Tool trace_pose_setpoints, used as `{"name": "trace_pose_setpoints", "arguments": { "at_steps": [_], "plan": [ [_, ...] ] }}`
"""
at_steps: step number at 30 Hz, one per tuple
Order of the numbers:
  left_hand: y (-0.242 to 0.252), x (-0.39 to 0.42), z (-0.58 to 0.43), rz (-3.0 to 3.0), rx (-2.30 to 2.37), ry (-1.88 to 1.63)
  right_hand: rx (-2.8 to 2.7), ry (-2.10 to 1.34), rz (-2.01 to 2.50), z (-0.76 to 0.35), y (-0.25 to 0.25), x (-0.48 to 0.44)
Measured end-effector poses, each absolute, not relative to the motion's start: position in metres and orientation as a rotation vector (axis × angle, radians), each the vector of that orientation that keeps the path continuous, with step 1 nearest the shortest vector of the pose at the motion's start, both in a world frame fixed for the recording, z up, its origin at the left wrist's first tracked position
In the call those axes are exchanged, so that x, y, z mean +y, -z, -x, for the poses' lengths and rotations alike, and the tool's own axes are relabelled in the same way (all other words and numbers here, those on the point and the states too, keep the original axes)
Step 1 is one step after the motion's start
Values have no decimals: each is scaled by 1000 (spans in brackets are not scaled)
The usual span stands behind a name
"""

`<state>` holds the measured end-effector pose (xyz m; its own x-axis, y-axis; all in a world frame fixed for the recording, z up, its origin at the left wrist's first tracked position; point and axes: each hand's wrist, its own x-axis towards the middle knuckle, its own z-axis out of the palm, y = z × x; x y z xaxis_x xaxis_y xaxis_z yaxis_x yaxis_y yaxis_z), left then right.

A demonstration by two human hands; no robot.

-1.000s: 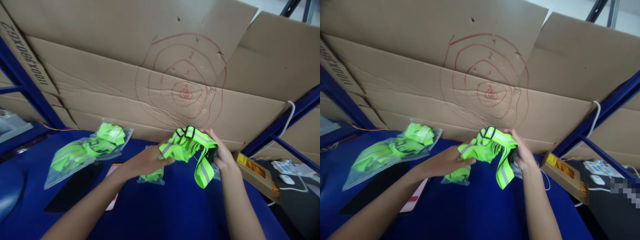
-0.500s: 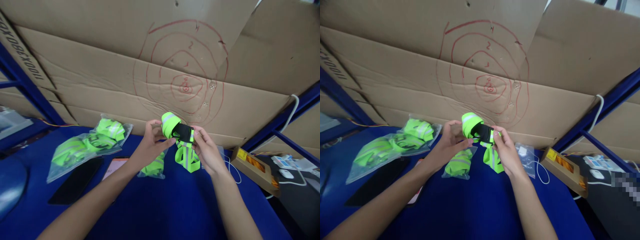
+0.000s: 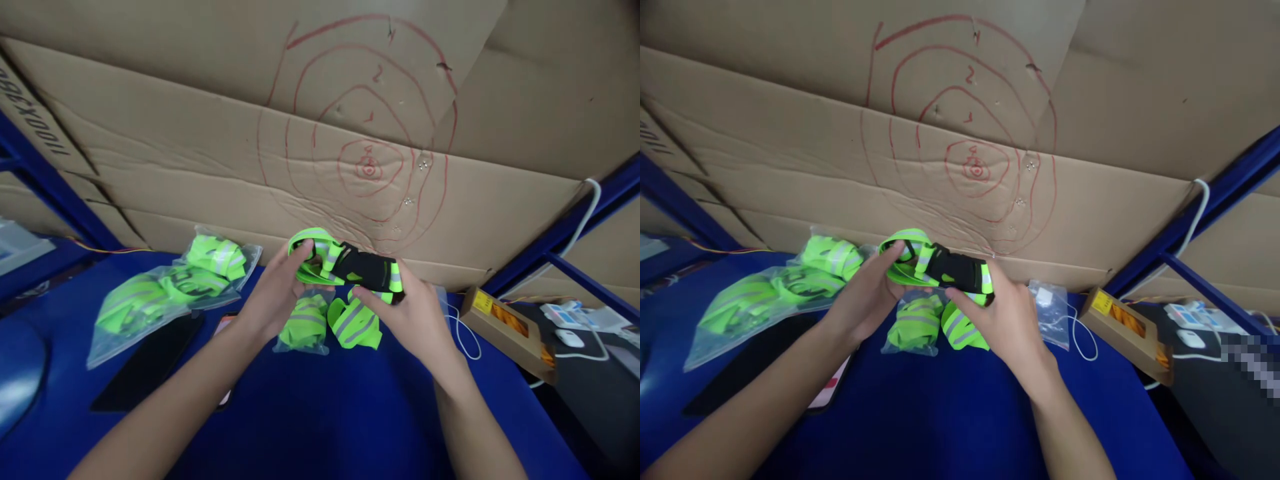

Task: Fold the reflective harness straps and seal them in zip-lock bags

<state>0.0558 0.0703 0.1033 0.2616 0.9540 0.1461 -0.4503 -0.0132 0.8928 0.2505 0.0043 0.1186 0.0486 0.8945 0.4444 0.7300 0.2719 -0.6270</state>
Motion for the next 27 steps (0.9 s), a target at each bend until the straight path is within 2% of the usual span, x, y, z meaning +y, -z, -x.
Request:
{"name": "trace_pose_setpoints", "arguments": {
  "at_steps": [3, 6, 10, 13, 17, 20, 23, 25, 27],
  "plan": [
    [-94, 80, -58, -1098, 674, -1186, -1551, -455, 1248, -260, -121, 4],
    [-81, 82, -62, -1418, 779, -1355, -1412, -503, 1191, -273, -125, 3],
    [-80, 67, -62, -2029, 708, -1574, -1713, -622, 1288, -279, -128, 1],
    [-86, 58, -59, -2428, 738, -1422, -1931, -749, 1272, -273, -125, 3],
    [-83, 61, -60, -2577, 866, -1154, -1905, -750, 1267, -268, -116, 10],
    [-75, 68, -60, -2719, 976, -1041, -1992, -571, 1514, -270, -110, 11],
    [-69, 74, -59, -2866, 1060, -966, -2050, -133, 1828, -267, -108, 9],
    [-67, 75, -59, -2930, 1098, -924, -2097, 133, 1820, -262, -105, 8],
    [-66, 75, -60, -2968, 1108, -863, -2213, 255, 1682, -256, -101, 11]
  ]
}}
